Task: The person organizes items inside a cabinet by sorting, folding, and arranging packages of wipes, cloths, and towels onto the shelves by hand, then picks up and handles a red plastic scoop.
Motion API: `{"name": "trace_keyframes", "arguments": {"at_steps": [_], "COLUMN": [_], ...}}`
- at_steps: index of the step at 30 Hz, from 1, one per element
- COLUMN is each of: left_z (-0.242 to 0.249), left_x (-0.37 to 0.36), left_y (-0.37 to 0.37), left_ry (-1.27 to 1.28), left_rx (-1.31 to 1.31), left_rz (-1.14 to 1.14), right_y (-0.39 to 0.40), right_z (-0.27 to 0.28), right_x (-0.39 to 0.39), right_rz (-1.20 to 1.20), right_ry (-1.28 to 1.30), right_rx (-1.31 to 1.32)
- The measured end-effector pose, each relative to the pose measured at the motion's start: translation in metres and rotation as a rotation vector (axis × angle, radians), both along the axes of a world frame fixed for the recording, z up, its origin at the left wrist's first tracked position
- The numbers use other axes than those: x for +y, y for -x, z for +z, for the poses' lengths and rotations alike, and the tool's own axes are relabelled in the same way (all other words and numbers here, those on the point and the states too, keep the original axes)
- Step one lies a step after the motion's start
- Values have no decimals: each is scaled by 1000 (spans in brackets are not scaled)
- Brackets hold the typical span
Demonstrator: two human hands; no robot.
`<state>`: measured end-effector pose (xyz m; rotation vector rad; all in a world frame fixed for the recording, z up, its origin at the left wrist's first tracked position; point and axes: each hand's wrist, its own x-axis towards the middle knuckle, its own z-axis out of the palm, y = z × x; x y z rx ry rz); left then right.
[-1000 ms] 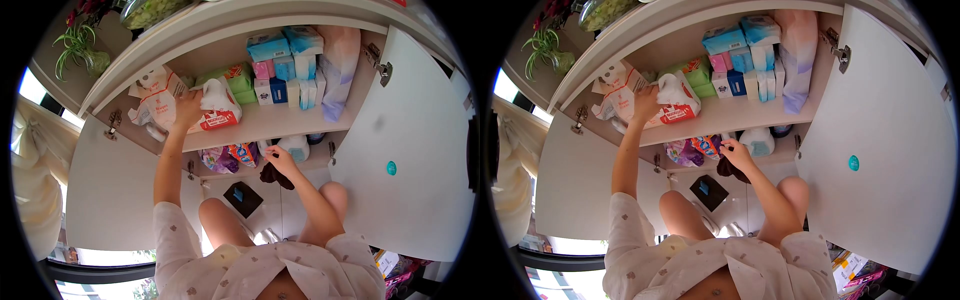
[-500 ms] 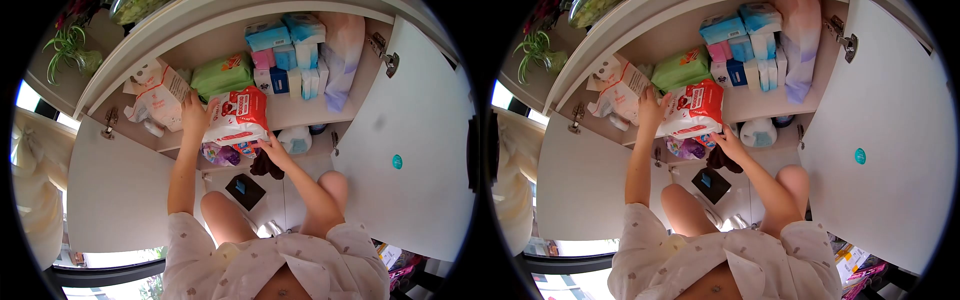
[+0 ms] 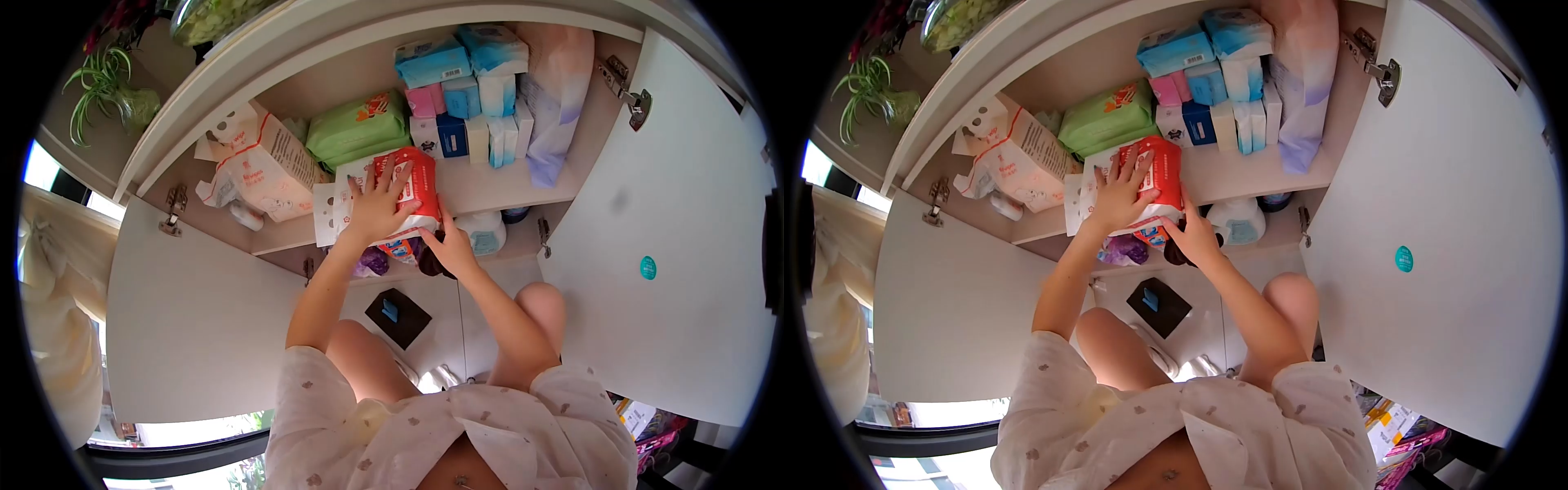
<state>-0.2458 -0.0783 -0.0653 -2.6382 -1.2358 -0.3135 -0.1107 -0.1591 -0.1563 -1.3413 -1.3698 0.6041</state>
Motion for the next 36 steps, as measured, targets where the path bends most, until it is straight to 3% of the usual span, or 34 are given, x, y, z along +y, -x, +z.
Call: {"name": "trace_keyframes", "arguments": {"at_steps": [4,6,8,10,14,16,18,20,21,23,24,26,27,28,30,36], "left_z": [19,29,21,-11,-4,9,18,38,40,42,37,11,6,2,-3,-7], "left_x": [10,16,22,21,27,58,91,92,97,107,115,141,146,151,151,155], "left_y": [-3,-9,-18,-32,-33,-11,13,19,23,30,32,35,30,28,27,27], "left_ry": [91,42,35,120,106,592,712,130,133,-379,-381,-629,-747,-751,-436,-471], "left_rx": [77,-55,-124,-28,19,-255,-715,-605,-599,205,203,532,472,466,397,345], "left_rz": [-3,-36,-63,-40,-18,-206,-150,10,3,-89,-96,-264,-354,-364,-207,-203], "right_y": [-3,-12,-16,-19,-21,-22,-20,-20,-19,-20,-20,-21,-21,-21,-20,-19], "right_z": [3,38,48,35,14,26,30,32,33,39,43,44,43,41,38,49], "right_x": [5,-6,-6,-2,11,10,8,1,-5,-15,-19,-21,-22,-23,-22,-27], "right_rz": [-15,16,18,-7,-71,14,6,46,32,58,91,79,87,94,76,140], "right_ry": [-37,348,402,4,-148,-98,-117,-107,-107,-50,5,0,17,35,19,96], "right_rx": [-62,-92,-152,-285,-349,-275,-250,-239,-248,-245,-247,-282,-286,-289,-305,-384]}}
